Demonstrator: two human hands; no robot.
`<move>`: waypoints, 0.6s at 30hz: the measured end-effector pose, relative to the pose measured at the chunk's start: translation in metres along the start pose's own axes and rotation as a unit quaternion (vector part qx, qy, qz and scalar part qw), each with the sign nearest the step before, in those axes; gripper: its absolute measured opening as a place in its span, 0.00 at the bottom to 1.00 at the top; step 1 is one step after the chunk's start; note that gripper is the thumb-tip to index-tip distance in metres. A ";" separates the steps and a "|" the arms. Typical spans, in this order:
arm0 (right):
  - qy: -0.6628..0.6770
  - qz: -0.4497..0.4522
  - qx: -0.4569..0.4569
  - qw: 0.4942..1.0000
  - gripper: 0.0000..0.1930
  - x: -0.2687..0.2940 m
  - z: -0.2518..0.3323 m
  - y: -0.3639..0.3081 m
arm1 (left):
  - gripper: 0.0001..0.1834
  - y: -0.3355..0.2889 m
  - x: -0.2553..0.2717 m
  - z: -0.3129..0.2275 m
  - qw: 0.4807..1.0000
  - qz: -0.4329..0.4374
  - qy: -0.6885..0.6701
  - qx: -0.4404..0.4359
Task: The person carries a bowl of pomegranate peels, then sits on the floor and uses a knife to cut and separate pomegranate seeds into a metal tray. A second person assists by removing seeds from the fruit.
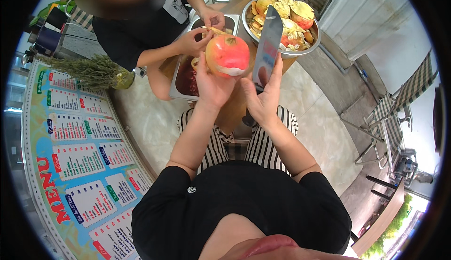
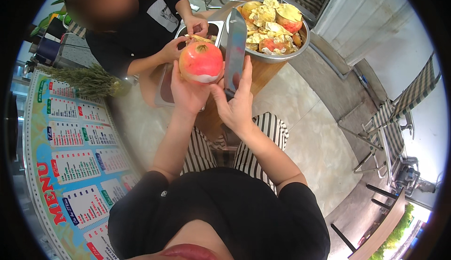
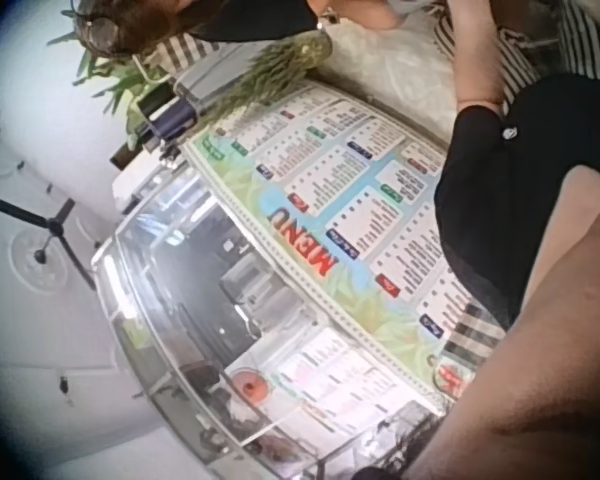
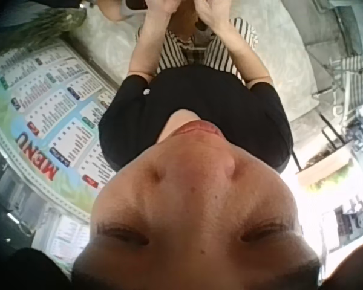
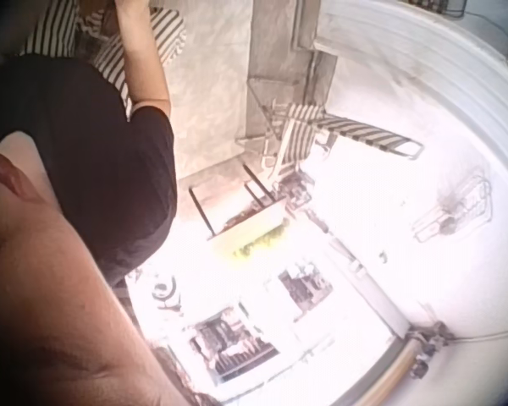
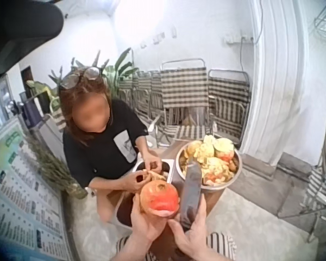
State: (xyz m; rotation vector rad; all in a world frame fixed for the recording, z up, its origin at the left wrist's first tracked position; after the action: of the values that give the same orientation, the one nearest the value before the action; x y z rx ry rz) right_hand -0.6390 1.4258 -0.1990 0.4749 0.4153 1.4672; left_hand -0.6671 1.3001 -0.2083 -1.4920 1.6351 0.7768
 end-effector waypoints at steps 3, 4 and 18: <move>0.075 -0.030 -0.020 0.997 0.50 -0.009 0.002 0.014 | 0.31 -0.005 0.000 -0.003 0.994 0.059 0.062 -0.073; 0.165 -0.028 -0.066 0.984 0.51 -0.013 0.005 0.017 | 0.31 -0.007 0.002 -0.008 0.987 0.078 0.097 -0.102; 0.151 0.257 -0.081 0.951 0.40 -0.026 -0.077 0.014 | 0.46 -0.060 0.078 -0.044 0.963 -0.021 0.260 -0.068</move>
State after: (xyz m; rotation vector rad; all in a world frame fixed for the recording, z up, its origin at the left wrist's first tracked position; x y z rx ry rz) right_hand -0.6940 1.4043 -0.2563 0.2291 0.4253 2.0759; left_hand -0.6146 1.2148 -0.2489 -1.9400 1.9484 0.5036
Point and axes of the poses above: each hand's wrist, its own y-axis towards the middle knuckle, its own x-axis out of the back of the hand, z = x × y, the point moved 3 cm from there along y, towards the middle knuckle, and after that the axes turned 8 degrees about y, right-handed, at the moved point
